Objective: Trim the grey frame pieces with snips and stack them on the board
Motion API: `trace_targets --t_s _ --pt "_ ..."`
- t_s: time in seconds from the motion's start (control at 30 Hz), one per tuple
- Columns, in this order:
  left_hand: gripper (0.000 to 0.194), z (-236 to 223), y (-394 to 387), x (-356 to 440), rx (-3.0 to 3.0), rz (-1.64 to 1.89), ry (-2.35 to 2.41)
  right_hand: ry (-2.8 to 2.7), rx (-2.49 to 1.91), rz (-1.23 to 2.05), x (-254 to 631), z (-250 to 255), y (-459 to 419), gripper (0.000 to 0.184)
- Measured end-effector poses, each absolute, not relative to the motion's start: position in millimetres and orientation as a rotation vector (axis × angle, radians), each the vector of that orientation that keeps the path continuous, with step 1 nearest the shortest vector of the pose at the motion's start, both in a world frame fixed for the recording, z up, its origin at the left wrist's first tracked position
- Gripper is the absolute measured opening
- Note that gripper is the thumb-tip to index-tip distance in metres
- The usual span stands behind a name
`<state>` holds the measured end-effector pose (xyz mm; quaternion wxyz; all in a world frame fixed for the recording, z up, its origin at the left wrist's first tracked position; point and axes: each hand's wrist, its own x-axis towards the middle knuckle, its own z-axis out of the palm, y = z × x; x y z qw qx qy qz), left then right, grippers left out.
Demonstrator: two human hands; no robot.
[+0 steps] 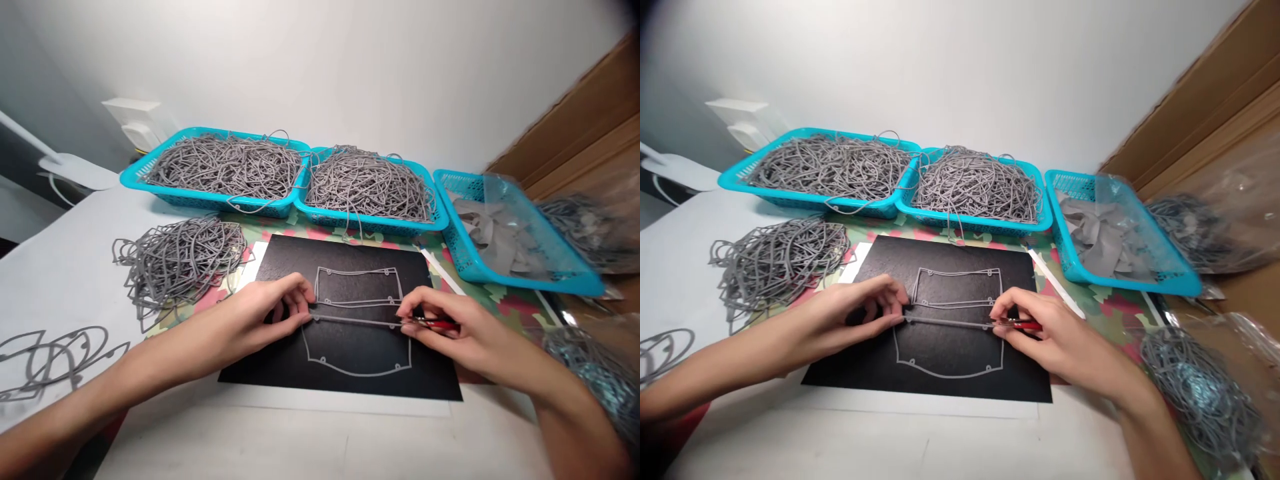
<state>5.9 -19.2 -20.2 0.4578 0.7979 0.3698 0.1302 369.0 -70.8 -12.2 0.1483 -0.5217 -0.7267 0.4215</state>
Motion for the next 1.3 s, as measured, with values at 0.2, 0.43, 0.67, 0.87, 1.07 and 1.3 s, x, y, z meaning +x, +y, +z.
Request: trace_targets --t_s 0.2,0.43,0.67,0.87,1.07,1.3 --pt "0.018 -24 -15 3 1.890 0.360 0.901 -2.067 -1.543 1.172 372 -13 -69 0.021" --pt "0.023 -33 -15 2 1.760 0.462 0.935 -1.833 -1.567 1.169 364 -22 -66 0.033" --pt "0.031 -30 -7 6 1.653 0.521 0.964 -1.664 -1.516 1.163 363 -37 -61 0.040" --pt "0.035 -21 -11 11 1.768 0.488 1.002 -1.674 -1.496 1.134 365 -32 -64 0.037" --pt "0.033 -15 -18 17 1.773 0.458 0.991 -1.711 -1.481 1.164 370 -28 -67 0.033" --pt "0.037 -14 -33 26 1.535 0.429 0.918 -1.924 -1.543 1.034 381 -25 -66 0.031"
